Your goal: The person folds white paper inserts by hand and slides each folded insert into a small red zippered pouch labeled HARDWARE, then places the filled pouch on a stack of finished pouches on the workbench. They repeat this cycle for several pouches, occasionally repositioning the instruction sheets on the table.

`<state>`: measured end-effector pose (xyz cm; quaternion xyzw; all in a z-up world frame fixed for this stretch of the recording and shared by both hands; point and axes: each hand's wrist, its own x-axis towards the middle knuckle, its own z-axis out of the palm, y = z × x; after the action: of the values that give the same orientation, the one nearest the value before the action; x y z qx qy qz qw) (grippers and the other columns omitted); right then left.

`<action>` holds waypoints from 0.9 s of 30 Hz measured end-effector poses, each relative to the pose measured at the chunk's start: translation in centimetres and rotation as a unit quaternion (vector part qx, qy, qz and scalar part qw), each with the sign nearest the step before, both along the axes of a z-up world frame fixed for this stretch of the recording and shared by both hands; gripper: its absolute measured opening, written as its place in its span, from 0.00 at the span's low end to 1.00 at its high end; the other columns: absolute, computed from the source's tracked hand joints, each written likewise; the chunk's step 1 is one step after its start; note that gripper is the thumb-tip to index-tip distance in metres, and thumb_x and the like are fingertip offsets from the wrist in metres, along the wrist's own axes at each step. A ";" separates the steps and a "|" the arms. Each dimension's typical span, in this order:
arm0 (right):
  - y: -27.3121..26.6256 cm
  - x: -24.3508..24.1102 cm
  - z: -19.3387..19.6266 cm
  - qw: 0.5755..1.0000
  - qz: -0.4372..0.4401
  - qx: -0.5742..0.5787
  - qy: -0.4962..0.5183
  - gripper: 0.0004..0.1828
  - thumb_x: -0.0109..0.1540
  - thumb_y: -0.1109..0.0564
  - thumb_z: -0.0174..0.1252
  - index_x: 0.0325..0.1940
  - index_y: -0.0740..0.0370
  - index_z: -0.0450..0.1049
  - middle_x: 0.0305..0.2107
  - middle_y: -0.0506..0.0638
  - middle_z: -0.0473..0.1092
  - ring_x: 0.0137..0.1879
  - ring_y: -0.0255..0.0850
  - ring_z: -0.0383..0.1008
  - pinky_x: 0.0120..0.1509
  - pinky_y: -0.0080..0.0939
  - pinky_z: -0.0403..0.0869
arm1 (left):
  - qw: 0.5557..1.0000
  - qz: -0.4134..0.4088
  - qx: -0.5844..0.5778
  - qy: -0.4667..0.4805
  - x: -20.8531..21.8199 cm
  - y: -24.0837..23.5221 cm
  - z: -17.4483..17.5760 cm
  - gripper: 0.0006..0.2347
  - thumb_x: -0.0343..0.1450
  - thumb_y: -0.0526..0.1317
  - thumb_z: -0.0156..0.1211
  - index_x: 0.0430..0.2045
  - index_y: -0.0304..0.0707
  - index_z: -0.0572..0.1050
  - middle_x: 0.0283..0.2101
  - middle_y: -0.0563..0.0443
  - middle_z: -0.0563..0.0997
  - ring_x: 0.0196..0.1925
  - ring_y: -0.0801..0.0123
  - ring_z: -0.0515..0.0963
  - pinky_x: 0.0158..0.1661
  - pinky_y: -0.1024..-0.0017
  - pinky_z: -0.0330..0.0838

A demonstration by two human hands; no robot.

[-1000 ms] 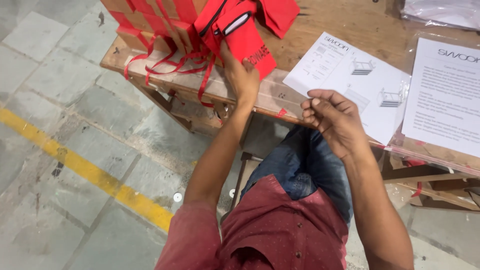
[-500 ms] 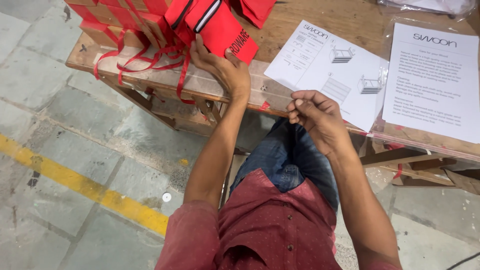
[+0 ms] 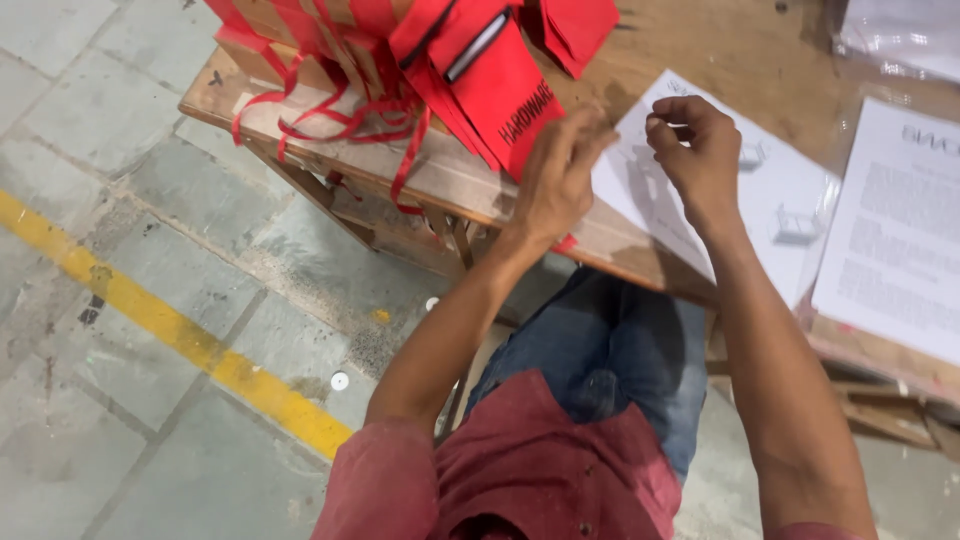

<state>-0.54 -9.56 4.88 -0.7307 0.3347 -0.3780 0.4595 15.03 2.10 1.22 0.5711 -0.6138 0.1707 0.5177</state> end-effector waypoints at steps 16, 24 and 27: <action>-14.1 19.8 5.4 0.864 0.130 -0.468 0.134 0.35 0.59 0.71 0.58 0.70 0.54 0.73 0.56 0.63 0.63 0.60 0.61 0.64 0.65 0.56 0.71 | 0.995 -0.066 0.067 0.037 0.9 -0.8 1.9 0.16 0.65 0.24 0.60 0.46 0.32 0.78 0.52 0.45 0.75 0.49 0.54 0.79 0.49 0.61 0.77; -16.9 18.7 8.5 0.807 0.154 -0.534 0.198 0.15 0.59 0.65 0.68 0.50 0.57 0.80 0.53 0.59 0.66 0.61 0.60 0.65 0.60 0.56 0.70 | 0.993 -0.061 0.065 0.076 1.4 -1.0 2.8 0.15 0.66 0.23 0.61 0.46 0.32 0.78 0.50 0.46 0.75 0.48 0.56 0.79 0.49 0.63 0.77; -19.4 14.7 9.2 0.827 0.140 -0.506 0.203 0.12 0.62 0.68 0.66 0.49 0.61 0.80 0.46 0.57 0.72 0.52 0.54 0.72 0.53 0.51 0.72 | 0.992 -0.072 0.067 0.084 2.0 -1.3 3.0 0.14 0.67 0.23 0.61 0.46 0.32 0.78 0.50 0.47 0.75 0.49 0.56 0.79 0.49 0.62 0.76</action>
<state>14.17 -28.98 14.10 -0.9601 0.0770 -0.2690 -0.0050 17.00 0.81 4.19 0.5714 -0.6177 0.0429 0.5387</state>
